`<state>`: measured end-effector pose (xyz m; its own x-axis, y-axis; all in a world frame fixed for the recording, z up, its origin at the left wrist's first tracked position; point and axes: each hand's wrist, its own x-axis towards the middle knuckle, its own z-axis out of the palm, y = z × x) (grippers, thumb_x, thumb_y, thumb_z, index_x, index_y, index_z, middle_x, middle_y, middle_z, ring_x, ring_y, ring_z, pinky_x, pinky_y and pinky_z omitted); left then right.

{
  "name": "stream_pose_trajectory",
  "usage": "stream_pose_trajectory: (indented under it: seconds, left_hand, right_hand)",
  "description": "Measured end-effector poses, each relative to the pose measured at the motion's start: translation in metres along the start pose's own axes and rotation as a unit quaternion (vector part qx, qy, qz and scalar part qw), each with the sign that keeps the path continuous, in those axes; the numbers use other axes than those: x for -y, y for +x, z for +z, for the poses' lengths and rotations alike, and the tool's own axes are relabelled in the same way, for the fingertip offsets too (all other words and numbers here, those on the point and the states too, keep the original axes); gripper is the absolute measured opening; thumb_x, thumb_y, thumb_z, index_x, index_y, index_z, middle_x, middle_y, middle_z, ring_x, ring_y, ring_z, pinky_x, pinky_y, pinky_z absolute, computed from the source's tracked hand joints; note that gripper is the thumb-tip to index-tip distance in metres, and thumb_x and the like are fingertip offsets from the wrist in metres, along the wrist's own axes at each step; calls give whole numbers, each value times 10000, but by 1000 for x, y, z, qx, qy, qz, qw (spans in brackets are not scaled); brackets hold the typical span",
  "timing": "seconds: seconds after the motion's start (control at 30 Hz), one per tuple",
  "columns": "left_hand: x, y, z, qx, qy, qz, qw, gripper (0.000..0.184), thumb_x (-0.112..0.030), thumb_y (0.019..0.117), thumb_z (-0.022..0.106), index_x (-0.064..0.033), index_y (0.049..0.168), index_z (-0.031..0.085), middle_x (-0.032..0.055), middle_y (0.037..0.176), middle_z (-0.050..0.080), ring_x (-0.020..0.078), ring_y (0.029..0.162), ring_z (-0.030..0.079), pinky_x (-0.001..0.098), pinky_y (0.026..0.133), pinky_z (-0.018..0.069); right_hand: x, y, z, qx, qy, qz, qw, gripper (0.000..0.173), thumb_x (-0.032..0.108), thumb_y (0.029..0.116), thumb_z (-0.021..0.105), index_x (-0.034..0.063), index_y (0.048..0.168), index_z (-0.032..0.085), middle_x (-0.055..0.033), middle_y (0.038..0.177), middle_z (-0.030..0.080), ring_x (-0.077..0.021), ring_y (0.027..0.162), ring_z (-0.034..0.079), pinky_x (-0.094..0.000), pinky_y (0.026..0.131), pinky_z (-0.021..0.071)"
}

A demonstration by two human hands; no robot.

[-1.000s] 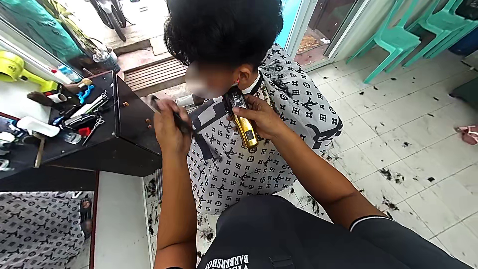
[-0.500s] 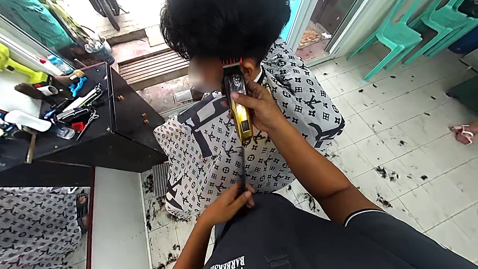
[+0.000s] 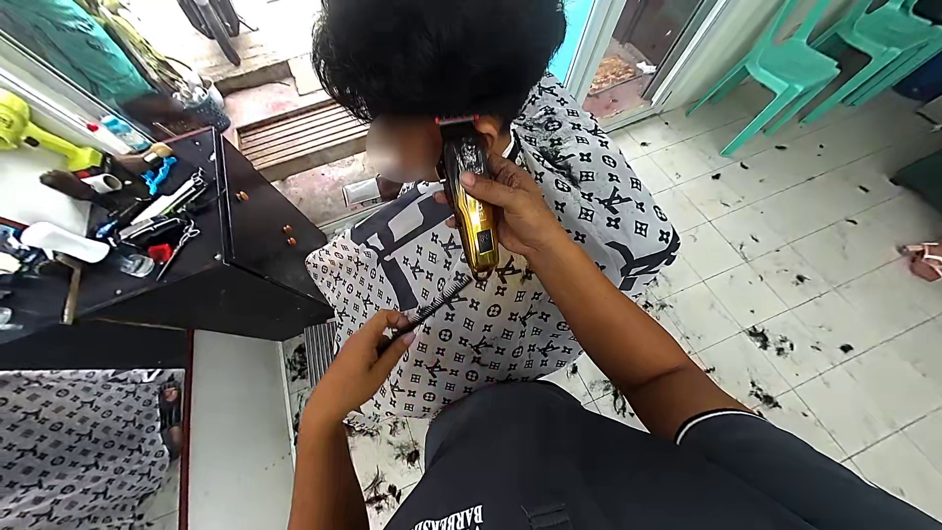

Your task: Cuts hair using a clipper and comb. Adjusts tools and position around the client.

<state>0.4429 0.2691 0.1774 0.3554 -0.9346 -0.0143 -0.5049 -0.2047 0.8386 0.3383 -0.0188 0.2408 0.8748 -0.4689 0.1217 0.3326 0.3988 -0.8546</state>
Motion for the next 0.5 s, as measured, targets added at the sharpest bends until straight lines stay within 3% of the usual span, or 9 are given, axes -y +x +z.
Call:
stream_pose_trajectory:
  seconds: [0.07, 0.13, 0.2, 0.3, 0.4, 0.5]
  left_hand:
    - [2, 0, -18, -33, -1, 35, 999, 280, -330, 1012, 631, -90, 1140, 700, 17, 997, 657, 25, 700, 585, 199, 625, 524]
    - [-3, -1, -35, -77, 0, 57, 995, 255, -319, 985, 667, -114, 1111, 750, 1, 1053, 673, 34, 777, 651, 210, 684, 582]
    - [-15, -1, -51, -108, 6, 70, 992, 237, -290, 972, 681, -118, 1130, 723, -26, 1034, 684, 35, 777, 667, 219, 693, 597]
    - [-35, 3, -66, -176, 4, 77, 981, 322, -223, 886, 769, -124, 1158, 628, -65, 1023, 702, 26, 838, 693, 228, 748, 613]
    - [-47, 15, -78, -262, -38, 117, 957, 439, -233, 808, 864, -229, 1112, 548, -153, 990, 722, 2, 884, 716, 199, 771, 619]
    - [-43, 39, -89, -293, -167, 203, 920, 421, -287, 832, 863, -324, 1109, 548, -192, 969, 712, -10, 824, 704, 190, 725, 614]
  right_hand:
    - [-2, 2, -2, 12, -12, -39, 999, 500, 94, 942, 647, 0, 1378, 422, -162, 1140, 651, -283, 973, 713, -455, 784, 641]
    - [-3, -1, -3, 8, -13, -5, 1000, 429, 96, 969, 627, 3, 1348, 449, -157, 1098, 669, -274, 926, 720, -447, 771, 639]
    - [-1, -3, -2, -3, -1, 53, 999, 328, 108, 1003, 583, 18, 1301, 480, -156, 1064, 683, -274, 907, 726, -445, 770, 637]
    - [1, 0, -1, 7, -1, 5, 1000, 367, 111, 990, 587, 14, 1323, 467, -155, 1106, 677, -273, 951, 722, -440, 779, 639]
    - [0, 2, -1, 8, -30, -60, 998, 473, 82, 955, 632, -6, 1376, 435, -166, 1138, 656, -287, 962, 713, -458, 782, 639]
    - [-6, -6, -3, -7, -56, 9, 998, 415, 84, 975, 632, 7, 1348, 467, -151, 1113, 669, -273, 944, 719, -444, 775, 640]
